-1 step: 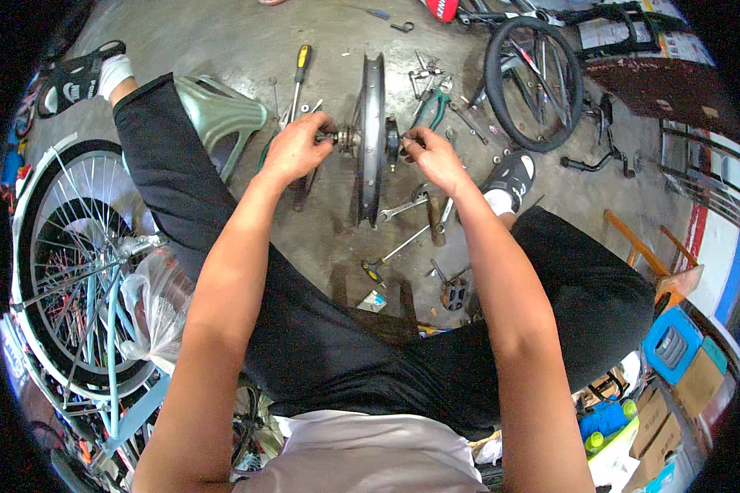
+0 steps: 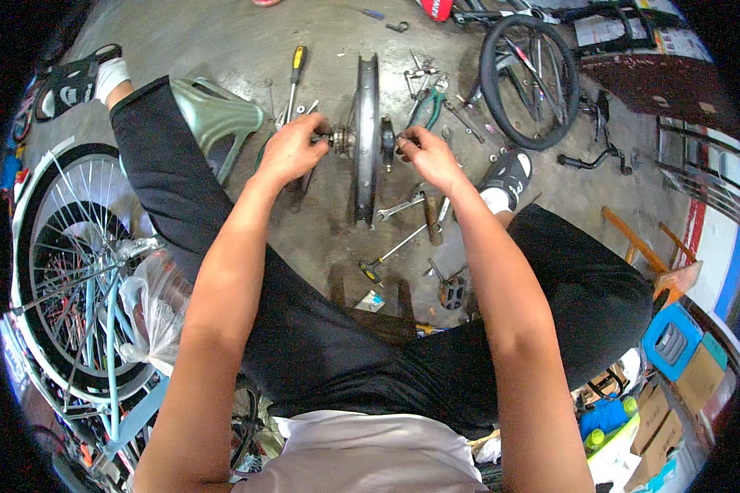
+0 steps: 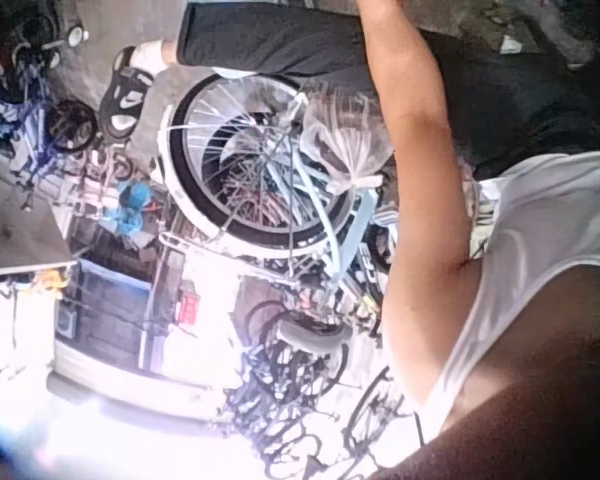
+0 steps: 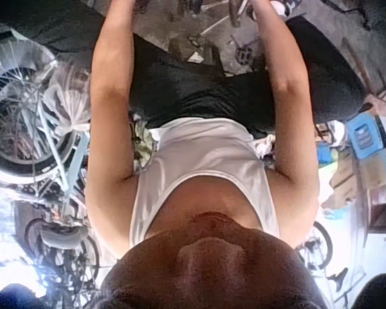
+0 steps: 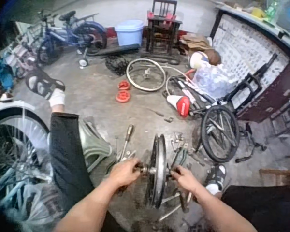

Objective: The person removes the inner tube from a bicycle tire by hand, inspects the interior of the tire casing, and then handles a bicycle wheel hub and spokes assembly.

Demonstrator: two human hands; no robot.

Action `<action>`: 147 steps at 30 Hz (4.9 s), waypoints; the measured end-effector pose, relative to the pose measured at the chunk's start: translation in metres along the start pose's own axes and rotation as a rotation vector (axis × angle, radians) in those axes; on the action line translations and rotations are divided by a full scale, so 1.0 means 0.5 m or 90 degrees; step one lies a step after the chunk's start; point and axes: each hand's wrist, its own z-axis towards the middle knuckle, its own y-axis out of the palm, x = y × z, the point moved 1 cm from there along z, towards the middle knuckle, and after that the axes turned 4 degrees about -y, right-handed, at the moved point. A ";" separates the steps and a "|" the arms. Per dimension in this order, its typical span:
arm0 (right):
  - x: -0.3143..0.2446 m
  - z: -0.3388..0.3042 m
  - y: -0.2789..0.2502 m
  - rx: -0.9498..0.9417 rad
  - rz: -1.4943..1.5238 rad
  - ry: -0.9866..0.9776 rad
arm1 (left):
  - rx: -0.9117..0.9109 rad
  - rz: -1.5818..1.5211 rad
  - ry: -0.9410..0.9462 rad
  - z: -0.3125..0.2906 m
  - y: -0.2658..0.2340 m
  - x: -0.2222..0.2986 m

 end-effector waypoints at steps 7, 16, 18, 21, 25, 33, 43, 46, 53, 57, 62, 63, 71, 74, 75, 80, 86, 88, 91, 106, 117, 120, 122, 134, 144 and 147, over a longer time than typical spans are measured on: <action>-0.064 -0.009 -0.007 -0.075 -0.018 -0.227 | -0.049 0.030 -0.032 -0.001 0.011 -0.007; -0.074 -0.002 -0.020 -0.010 -0.064 -0.169 | -0.037 0.125 -0.081 -0.003 0.004 -0.001; -0.066 0.000 -0.033 -0.008 0.022 -0.109 | -0.051 0.143 -0.098 -0.004 -0.001 0.004; -0.059 -0.010 -0.050 -0.055 0.072 -0.049 | -0.022 0.131 -0.063 -0.005 0.005 -0.010; -0.031 0.001 -0.048 -0.055 -0.051 -0.133 | 0.011 0.083 -0.069 0.000 0.011 -0.003; -0.051 0.003 -0.031 -0.063 -0.128 -0.249 | -0.003 0.105 -0.070 0.001 0.013 -0.018; -0.044 0.012 -0.017 -0.093 -0.075 -0.194 | 0.023 0.152 -0.059 -0.006 0.000 -0.001; -0.038 0.015 -0.008 -0.082 -0.070 -0.202 | 0.028 0.155 -0.085 -0.005 0.006 -0.013; -0.055 -0.006 -0.023 -0.098 -0.011 -0.152 | 0.021 0.148 -0.101 -0.009 -0.001 0.001; -0.047 -0.013 -0.035 -0.135 0.083 -0.106 | 0.027 0.140 -0.097 -0.006 -0.001 -0.001; -0.013 -0.014 -0.053 -0.182 0.240 -0.087 | 0.027 0.130 -0.075 -0.006 0.000 0.001; -0.006 -0.012 -0.048 -0.165 0.225 -0.086 | 0.028 0.128 -0.078 -0.006 -0.001 0.002; 0.018 -0.011 -0.018 -0.078 0.123 -0.065 | 0.029 0.112 -0.080 -0.005 -0.001 0.000; 0.014 -0.018 -0.015 -0.068 0.127 -0.077 | 0.029 0.115 -0.080 -0.003 -0.001 0.002; 0.019 -0.018 -0.015 -0.058 0.113 -0.072 | 0.028 0.115 -0.081 -0.002 0.000 0.003; 0.012 -0.015 -0.015 -0.069 0.218 0.013 | 0.004 0.090 -0.037 0.000 0.002 -0.026; 0.012 0.001 -0.012 -0.016 0.082 -0.020 | 0.008 0.046 -0.082 0.013 0.011 -0.036; 0.013 -0.003 -0.012 -0.019 0.113 -0.033 | -0.023 0.021 -0.140 0.015 0.009 -0.029; 0.009 -0.008 -0.006 -0.011 0.159 -0.010 | -0.014 -0.005 -0.141 0.015 0.014 -0.039; 0.016 -0.015 0.013 -0.003 0.210 0.045 | -0.140 -0.509 -0.394 0.010 0.050 -0.019; 0.036 -0.005 0.049 0.156 0.154 0.028 | -0.113 -0.516 -0.312 0.006 0.063 -0.016; 0.016 -0.015 0.056 0.172 0.184 0.059 | -0.083 -0.445 -0.280 -0.001 0.055 -0.001; 0.014 -0.016 0.057 0.180 0.198 0.061 | -0.074 -0.437 -0.271 -0.006 0.057 -0.003; 0.028 -0.013 0.049 0.148 0.126 0.025 | -0.100 -0.487 -0.399 0.009 0.066 -0.014; 0.042 0.000 0.037 0.111 0.130 -0.010 | 0.004 -0.559 -0.413 0.020 0.059 -0.018; 0.043 0.003 0.032 0.108 0.107 -0.009 | 0.006 -0.533 -0.389 0.022 0.061 -0.022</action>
